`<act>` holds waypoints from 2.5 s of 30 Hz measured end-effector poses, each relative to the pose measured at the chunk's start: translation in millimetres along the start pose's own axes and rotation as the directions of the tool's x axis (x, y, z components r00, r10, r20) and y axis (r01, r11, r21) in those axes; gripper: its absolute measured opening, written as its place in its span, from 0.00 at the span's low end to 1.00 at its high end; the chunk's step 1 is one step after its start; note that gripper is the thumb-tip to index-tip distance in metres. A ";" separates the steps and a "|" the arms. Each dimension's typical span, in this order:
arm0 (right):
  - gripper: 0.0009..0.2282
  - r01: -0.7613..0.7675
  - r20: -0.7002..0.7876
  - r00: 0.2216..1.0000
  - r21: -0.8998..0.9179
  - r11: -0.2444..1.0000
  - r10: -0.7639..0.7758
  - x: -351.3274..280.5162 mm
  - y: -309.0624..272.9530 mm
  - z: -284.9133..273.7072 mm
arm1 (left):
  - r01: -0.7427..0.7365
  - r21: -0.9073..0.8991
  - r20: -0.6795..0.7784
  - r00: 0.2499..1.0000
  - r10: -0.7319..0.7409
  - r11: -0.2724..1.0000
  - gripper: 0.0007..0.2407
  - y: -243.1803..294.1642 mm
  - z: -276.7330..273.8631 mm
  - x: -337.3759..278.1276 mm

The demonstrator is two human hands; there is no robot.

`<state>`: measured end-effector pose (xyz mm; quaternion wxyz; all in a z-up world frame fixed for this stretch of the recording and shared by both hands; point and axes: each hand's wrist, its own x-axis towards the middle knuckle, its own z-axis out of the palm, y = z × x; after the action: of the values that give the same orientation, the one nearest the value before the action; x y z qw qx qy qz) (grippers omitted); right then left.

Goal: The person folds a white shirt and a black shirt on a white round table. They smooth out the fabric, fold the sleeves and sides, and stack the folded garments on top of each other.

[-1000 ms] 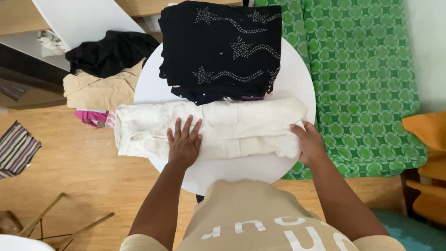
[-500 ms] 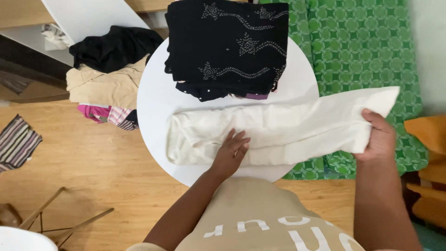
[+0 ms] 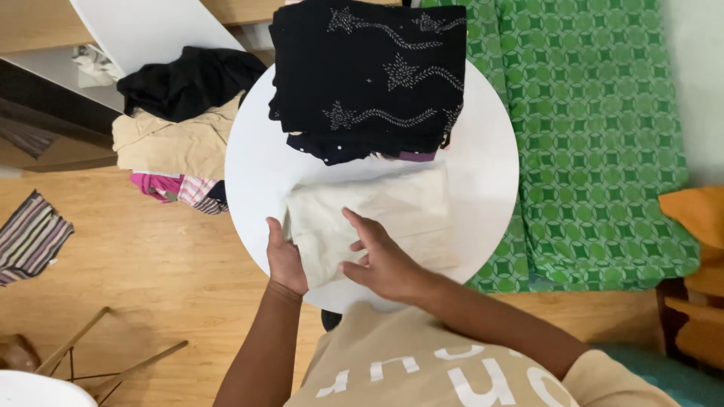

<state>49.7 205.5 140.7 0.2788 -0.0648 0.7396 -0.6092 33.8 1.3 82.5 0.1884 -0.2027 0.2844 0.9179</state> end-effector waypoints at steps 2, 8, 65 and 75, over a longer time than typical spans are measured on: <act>0.37 0.041 -0.027 0.999 -0.057 0.998 -0.042 -2.9 31.4 2.6 | 0.052 -0.042 -0.015 0.999 -0.052 0.998 0.32 -5.3 -19.0 12.0; 0.23 0.235 -0.268 0.881 -0.467 0.852 -0.390 -4.3 103.1 -20.1 | 0.216 0.508 -0.516 0.851 0.094 0.834 0.21 -4.6 -9.3 21.8; 0.39 -0.246 -0.553 0.606 0.553 0.796 0.572 2.2 142.4 -33.8 | -0.043 0.746 0.197 0.967 0.159 -0.665 0.31 -33.7 -38.7 3.9; 0.18 -0.268 -0.326 0.715 0.688 0.674 0.618 15.4 71.0 3.0 | -0.254 0.950 0.283 0.946 0.158 -0.179 0.15 4.9 -61.7 -46.4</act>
<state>55.5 213.9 68.7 0.2119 0.3889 0.5476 -0.7099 87.2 -50.1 60.2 0.1340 0.0869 0.8978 0.4105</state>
